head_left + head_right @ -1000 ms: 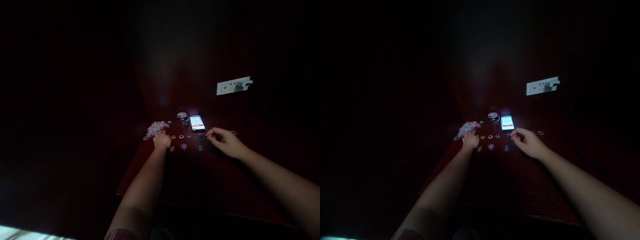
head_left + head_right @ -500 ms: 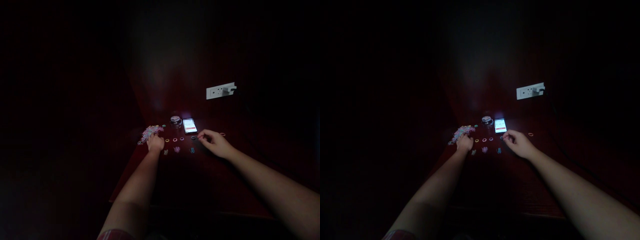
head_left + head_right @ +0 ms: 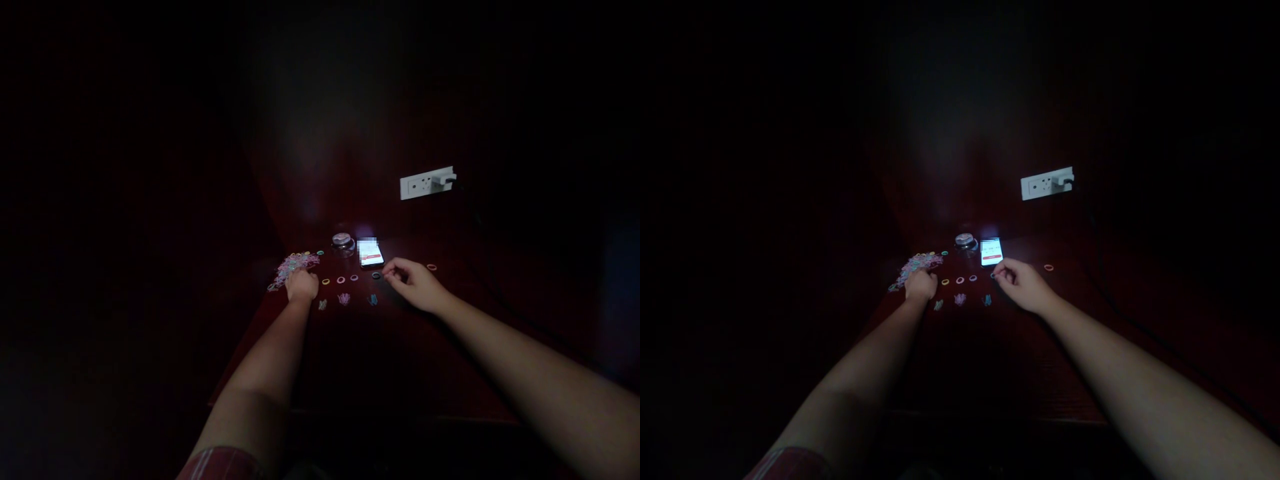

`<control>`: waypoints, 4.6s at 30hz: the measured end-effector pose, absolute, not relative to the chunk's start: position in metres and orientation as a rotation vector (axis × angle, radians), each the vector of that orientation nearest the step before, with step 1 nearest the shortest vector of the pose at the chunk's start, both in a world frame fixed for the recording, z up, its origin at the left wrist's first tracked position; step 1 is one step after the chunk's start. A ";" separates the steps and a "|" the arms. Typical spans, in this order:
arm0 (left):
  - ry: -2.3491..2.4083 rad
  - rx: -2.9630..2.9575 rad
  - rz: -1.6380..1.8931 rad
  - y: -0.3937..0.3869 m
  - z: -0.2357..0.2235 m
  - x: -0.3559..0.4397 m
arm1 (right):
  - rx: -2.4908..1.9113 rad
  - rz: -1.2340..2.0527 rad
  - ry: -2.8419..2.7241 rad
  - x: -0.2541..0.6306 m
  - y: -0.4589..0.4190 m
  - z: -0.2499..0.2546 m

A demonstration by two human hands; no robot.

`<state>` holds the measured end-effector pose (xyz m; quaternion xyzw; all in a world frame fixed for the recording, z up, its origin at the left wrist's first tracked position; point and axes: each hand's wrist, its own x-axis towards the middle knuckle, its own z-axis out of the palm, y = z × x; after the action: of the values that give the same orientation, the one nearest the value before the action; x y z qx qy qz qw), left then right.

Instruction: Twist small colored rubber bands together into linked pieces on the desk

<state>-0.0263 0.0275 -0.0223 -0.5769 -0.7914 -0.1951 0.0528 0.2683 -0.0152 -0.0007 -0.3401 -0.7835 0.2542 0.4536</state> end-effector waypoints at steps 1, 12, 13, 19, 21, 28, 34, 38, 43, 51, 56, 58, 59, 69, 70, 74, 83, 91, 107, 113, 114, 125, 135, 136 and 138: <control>-2.408 -1.737 -0.599 0.028 -0.022 -0.026 | -0.837 0.632 -1.931 0.268 -0.015 -0.001; -2.469 -1.653 -0.714 0.032 -0.025 -0.029 | -0.849 0.643 -1.895 0.268 -0.014 -0.002; -2.459 -1.663 -0.741 0.032 -0.025 -0.029 | -0.848 0.644 -1.896 0.268 -0.014 -0.003; -2.360 -1.737 -1.030 0.029 -0.028 -0.037 | -0.861 0.614 -1.906 0.269 -0.013 -0.002; -2.325 -1.740 -1.168 0.028 -0.030 -0.041 | -0.870 0.602 -1.906 0.269 -0.014 -0.001; -2.171 -1.856 -1.639 0.026 -0.033 -0.053 | -0.840 0.617 -1.917 0.269 -0.013 -0.002; -1.764 -2.154 -2.047 0.010 -0.012 -0.015 | -0.831 0.617 -1.952 0.263 -0.018 -0.001; -1.472 -2.396 -1.919 -0.017 0.006 0.032 | -0.826 0.632 -1.953 0.257 -0.027 0.005; -1.207 -2.550 -1.640 -0.042 0.017 0.062 | -0.767 0.595 -1.953 0.255 -0.034 0.012; -1.183 -2.574 -1.563 -0.045 0.018 0.065 | -0.777 0.519 -1.954 0.261 -0.032 0.011; -1.188 -2.557 -1.508 -0.047 0.021 0.064 | -0.809 0.545 -1.942 0.261 -0.032 0.013; -1.168 -2.553 -1.511 -0.046 0.021 0.064 | -0.813 0.546 -1.943 0.261 -0.033 0.014; -1.162 -2.550 -1.513 -0.046 0.021 0.063 | -0.813 0.544 -1.943 0.261 -0.033 0.015; -1.196 -2.573 -1.500 -0.044 0.018 0.062 | -0.791 0.443 -2.038 0.267 -0.032 0.021; -1.196 -2.574 -1.492 -0.044 0.018 0.062 | -0.797 0.431 -2.071 0.272 -0.028 0.022; -1.227 -2.563 -1.463 -0.044 0.018 0.059 | -1.016 0.544 -2.064 0.304 -0.008 0.027; -1.244 -2.615 -1.419 -0.038 0.014 0.052 | -1.228 0.846 -2.285 0.325 0.001 0.024; -1.234 -2.654 -1.382 -0.037 0.014 0.051 | -1.246 0.784 -2.336 0.325 0.007 0.017; -1.122 -2.882 -1.146 -0.041 0.015 0.055 | -1.200 0.722 -2.340 0.321 0.012 0.006; -1.095 -2.898 -1.122 -0.042 0.017 0.056 | -1.209 0.726 -2.346 0.319 0.013 0.005; -1.095 -2.895 -1.118 -0.042 0.017 0.056 | -1.215 0.718 -2.345 0.320 0.014 0.004; -1.070 -2.897 -1.095 -0.042 0.018 0.055 | -1.481 0.559 -2.396 0.311 0.007 0.011; -1.048 -2.917 -1.121 -0.041 0.016 0.054 | -1.508 0.417 -2.482 0.300 0.003 0.005; -1.045 -2.921 -1.119 -0.040 0.016 0.054 | -1.511 0.429 -2.474 0.300 0.003 0.005; -1.044 -2.922 -1.124 -0.040 0.015 0.054 | -1.507 0.449 -2.466 0.300 0.003 0.005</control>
<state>0.0541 -0.0398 0.0153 -0.8826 -0.3153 -0.3396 -0.0794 0.2999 0.0028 0.0055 -0.5124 -0.8381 0.1525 0.1084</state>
